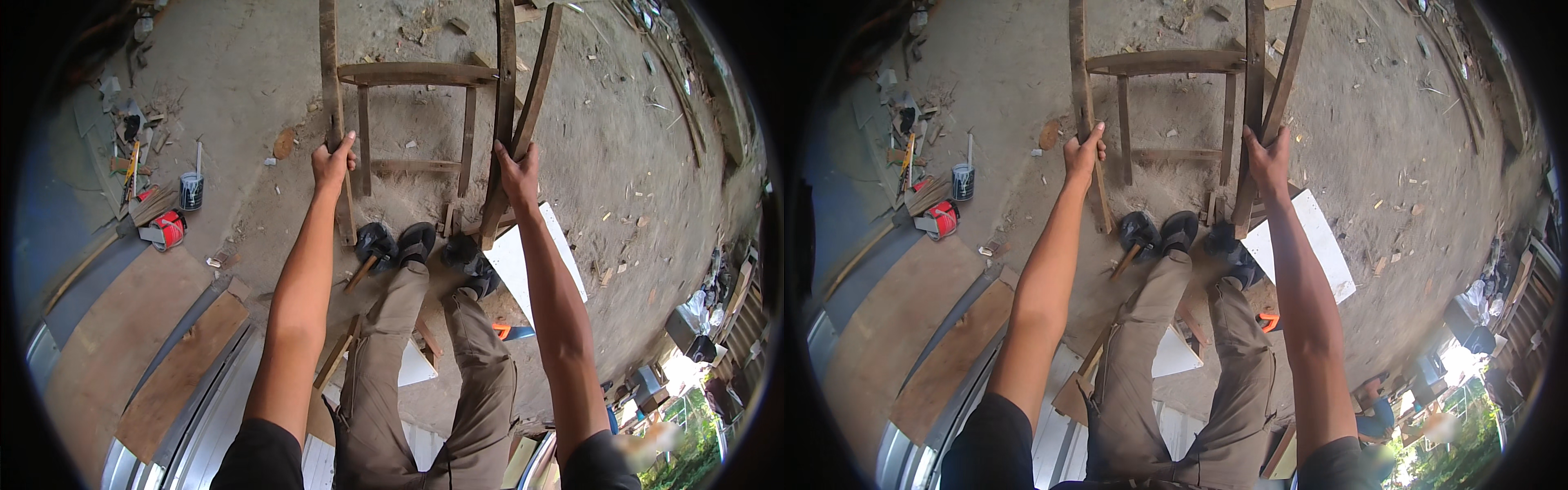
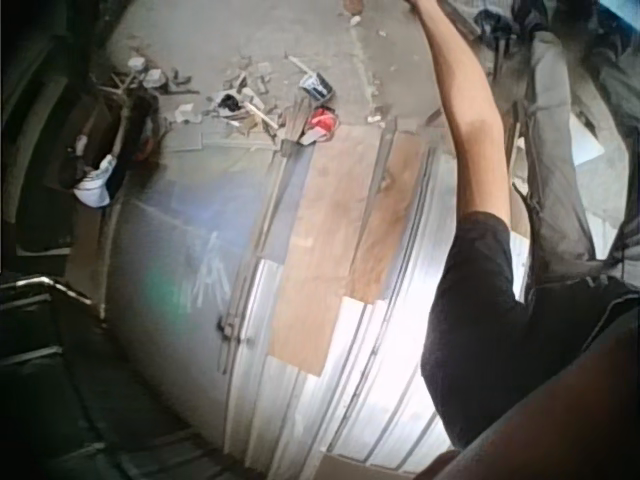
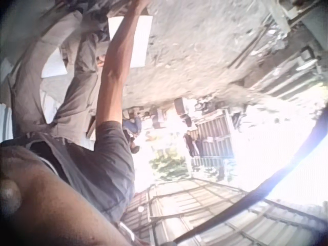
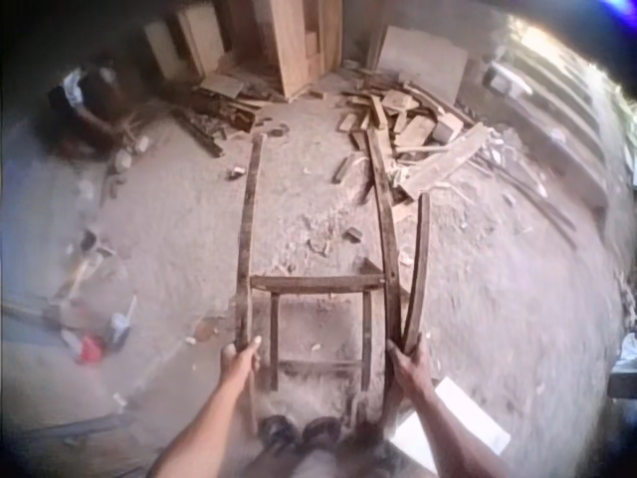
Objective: The person assembles a wooden frame by hammering nails into joints while sitting on the floor. They repeatedly adjust the frame and hammer different corners to secure the structure.
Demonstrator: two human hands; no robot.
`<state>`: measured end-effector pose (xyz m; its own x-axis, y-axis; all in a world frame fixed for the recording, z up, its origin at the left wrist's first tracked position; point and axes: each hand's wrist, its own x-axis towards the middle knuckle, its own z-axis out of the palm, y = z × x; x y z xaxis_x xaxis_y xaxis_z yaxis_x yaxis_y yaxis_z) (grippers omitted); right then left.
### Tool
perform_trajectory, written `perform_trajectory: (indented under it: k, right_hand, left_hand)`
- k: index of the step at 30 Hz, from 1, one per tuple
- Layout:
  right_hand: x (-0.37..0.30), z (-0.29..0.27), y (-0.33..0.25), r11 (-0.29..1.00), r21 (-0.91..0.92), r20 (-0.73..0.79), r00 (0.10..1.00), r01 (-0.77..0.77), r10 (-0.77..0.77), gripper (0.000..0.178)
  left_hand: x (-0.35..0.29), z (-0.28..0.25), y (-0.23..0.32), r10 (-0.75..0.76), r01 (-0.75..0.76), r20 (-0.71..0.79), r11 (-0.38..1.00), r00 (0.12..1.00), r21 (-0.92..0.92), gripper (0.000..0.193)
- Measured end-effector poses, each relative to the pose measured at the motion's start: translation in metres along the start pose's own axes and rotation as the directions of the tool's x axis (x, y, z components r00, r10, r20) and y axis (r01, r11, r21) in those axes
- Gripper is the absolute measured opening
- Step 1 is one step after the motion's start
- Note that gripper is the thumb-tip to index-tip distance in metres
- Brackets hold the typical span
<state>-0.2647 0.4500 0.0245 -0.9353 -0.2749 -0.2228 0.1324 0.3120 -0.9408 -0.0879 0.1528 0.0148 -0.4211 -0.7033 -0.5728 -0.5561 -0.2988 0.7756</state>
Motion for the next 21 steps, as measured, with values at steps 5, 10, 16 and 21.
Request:
perform_trajectory:
  k: [5,10,16,21]
  right_hand:
    - [0.001,-0.005,0.044,0.974,-0.222,-0.02,0.999,-0.039,0.036,0.044]
    - [-0.005,-0.003,0.04,0.993,-0.009,0.029,0.992,-0.119,0.119,0.041]
    - [-0.004,-0.003,0.025,0.981,-0.125,0.009,0.988,-0.15,0.152,0.04]
    - [-0.024,-0.008,0.037,0.956,-0.248,-0.083,0.987,-0.155,0.139,0.036]
  left_hand:
    - [0.014,0.016,-0.023,-0.066,0.066,0.008,0.998,0.998,0.003,0.037]
    - [0.015,0.015,-0.032,-0.067,0.067,0.051,0.998,0.996,0.002,0.035]
    - [0.018,0.013,-0.043,0.08,-0.077,0.005,0.939,0.997,0.334,0.054]
    - [-0.022,0.01,-0.061,0.131,-0.064,-0.071,0.808,0.989,0.586,0.071]
